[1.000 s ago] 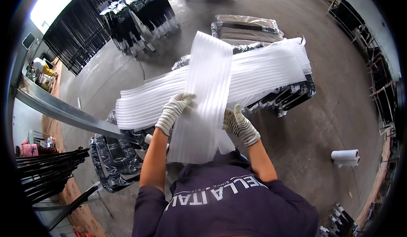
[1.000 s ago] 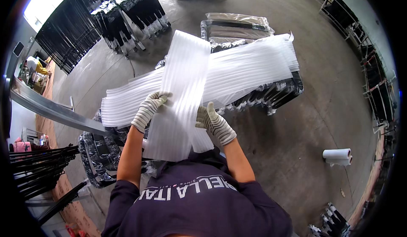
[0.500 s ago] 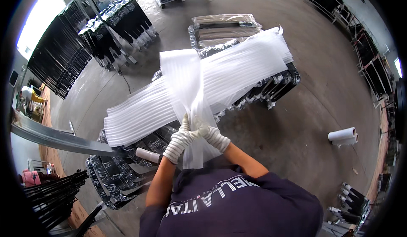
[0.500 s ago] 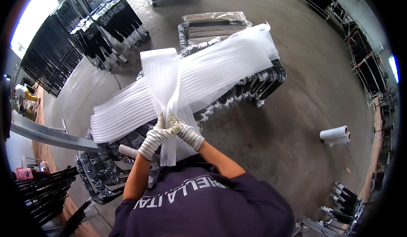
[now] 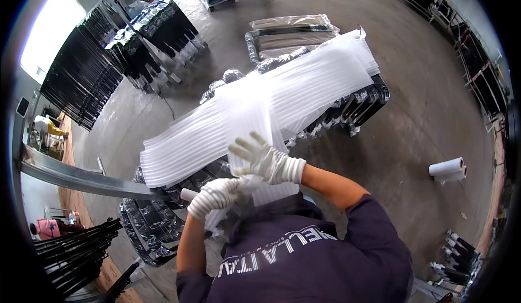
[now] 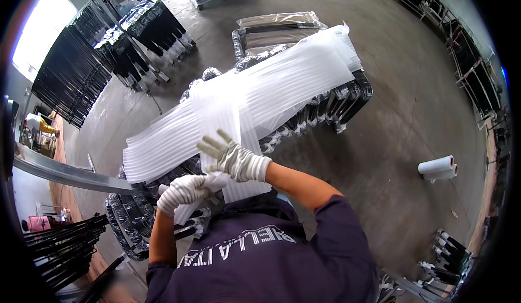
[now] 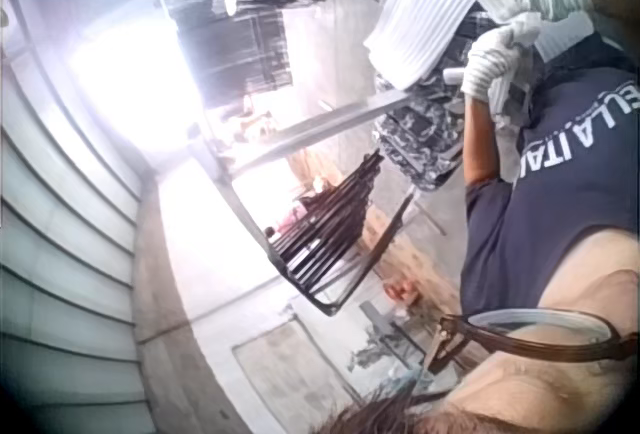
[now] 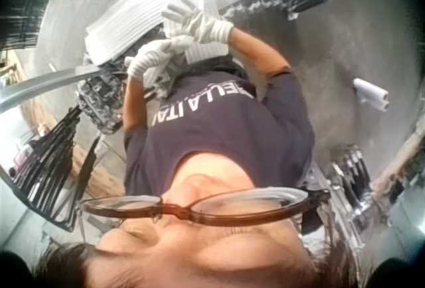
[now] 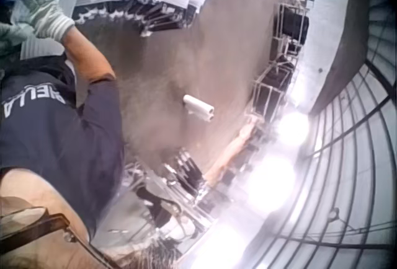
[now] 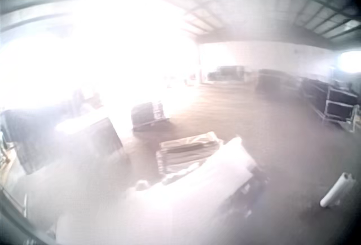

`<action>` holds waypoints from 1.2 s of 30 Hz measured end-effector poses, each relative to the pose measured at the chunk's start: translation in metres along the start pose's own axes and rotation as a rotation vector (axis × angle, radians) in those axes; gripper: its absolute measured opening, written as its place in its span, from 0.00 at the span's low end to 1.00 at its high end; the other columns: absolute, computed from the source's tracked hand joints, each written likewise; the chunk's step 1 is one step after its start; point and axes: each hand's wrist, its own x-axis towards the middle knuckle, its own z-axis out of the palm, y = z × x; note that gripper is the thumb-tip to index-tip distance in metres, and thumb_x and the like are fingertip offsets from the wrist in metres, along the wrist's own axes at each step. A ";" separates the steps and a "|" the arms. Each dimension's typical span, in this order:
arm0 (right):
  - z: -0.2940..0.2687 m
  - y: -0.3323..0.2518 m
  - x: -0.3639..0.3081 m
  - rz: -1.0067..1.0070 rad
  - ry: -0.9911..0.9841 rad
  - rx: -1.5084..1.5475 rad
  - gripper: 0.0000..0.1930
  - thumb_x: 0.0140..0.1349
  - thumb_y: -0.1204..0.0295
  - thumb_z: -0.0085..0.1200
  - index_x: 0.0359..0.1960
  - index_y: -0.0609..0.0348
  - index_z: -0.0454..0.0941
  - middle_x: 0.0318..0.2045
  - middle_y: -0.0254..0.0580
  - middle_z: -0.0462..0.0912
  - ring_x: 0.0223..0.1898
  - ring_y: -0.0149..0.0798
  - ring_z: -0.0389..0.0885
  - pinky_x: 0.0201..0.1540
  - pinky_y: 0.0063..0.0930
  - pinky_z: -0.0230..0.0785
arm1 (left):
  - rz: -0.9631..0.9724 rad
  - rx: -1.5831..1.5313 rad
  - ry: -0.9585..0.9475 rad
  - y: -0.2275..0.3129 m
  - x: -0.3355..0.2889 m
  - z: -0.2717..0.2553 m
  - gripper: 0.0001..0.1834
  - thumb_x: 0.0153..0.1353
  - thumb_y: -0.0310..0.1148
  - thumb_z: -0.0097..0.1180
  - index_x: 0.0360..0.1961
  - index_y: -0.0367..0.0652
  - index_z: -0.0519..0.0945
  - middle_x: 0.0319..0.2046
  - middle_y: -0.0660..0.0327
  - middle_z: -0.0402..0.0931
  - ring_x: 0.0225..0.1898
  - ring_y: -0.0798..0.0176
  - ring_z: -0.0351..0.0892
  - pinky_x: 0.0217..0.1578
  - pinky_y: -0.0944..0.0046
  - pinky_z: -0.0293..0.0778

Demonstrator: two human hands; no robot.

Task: The person wraps the ends of black curved metal rods with protective foam and plastic film, then gathers several rods together and continues wrapping them as a bundle.

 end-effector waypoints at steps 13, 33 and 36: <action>0.024 -0.005 -0.003 0.223 -0.436 0.433 0.16 0.46 0.64 0.53 0.40 0.42 0.73 0.24 0.37 0.77 0.31 0.42 0.76 0.59 0.51 0.43 | -0.179 0.179 0.308 0.014 -0.078 -0.027 0.08 0.49 0.23 0.52 0.33 0.39 0.77 0.24 0.62 0.78 0.26 0.73 0.75 0.31 0.74 0.72; 0.049 0.035 -0.004 0.914 0.108 0.120 0.25 0.47 0.62 0.54 0.49 0.54 0.67 0.54 0.53 0.61 0.57 0.50 0.57 0.59 0.40 0.49 | -0.561 0.756 0.894 -0.061 -0.116 -0.019 0.60 0.30 0.55 0.64 0.62 0.47 0.45 0.60 0.46 0.46 0.62 0.45 0.41 0.60 0.48 0.36; 0.048 0.035 -0.001 0.942 0.086 0.211 0.24 0.47 0.62 0.53 0.48 0.53 0.68 0.54 0.52 0.62 0.57 0.50 0.58 0.59 0.40 0.48 | -0.630 0.542 0.834 -0.076 -0.047 -0.043 0.62 0.31 0.58 0.62 0.63 0.45 0.40 0.61 0.42 0.39 0.64 0.44 0.33 0.61 0.51 0.32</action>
